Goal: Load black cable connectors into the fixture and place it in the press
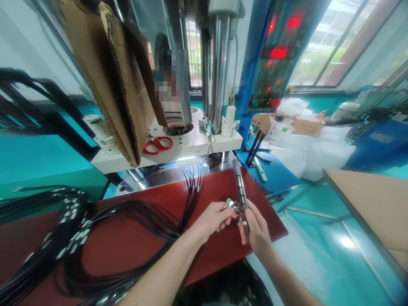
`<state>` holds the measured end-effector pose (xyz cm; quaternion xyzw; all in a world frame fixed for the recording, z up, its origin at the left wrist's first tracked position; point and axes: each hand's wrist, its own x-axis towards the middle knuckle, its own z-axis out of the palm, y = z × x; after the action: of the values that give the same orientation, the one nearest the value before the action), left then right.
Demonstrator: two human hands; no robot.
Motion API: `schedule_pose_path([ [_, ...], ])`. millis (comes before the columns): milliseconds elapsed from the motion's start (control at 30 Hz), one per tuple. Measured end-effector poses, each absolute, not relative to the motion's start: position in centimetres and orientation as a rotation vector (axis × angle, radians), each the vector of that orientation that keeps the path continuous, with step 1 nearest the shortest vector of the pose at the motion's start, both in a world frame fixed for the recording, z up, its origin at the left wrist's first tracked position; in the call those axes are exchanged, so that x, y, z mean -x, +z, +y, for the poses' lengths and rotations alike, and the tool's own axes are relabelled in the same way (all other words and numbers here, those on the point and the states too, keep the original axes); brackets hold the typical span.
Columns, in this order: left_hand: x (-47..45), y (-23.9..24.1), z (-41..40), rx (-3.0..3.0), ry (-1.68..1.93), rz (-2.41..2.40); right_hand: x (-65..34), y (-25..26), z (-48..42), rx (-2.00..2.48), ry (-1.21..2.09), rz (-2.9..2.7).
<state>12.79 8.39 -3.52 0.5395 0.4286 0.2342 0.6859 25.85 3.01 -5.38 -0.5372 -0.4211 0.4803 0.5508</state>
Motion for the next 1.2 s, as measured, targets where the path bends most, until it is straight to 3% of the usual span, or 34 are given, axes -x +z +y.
schedule_pose_path([
  [567, -14.0, -3.7, 6.9, -1.719, 0.689, 1.211, -26.0, -5.8, 3.4, 1.393, 1.148, -1.133],
  [867, -12.9, -3.5, 8.5, -1.435, 0.948, 1.153, -26.1, -5.4, 3.2, 1.281, 1.198, -1.061],
  [1200, -13.1, -2.5, 9.0, -1.151, 0.495, 0.98, -26.3, -6.0, 3.0, 1.261, 1.214, -1.071],
])
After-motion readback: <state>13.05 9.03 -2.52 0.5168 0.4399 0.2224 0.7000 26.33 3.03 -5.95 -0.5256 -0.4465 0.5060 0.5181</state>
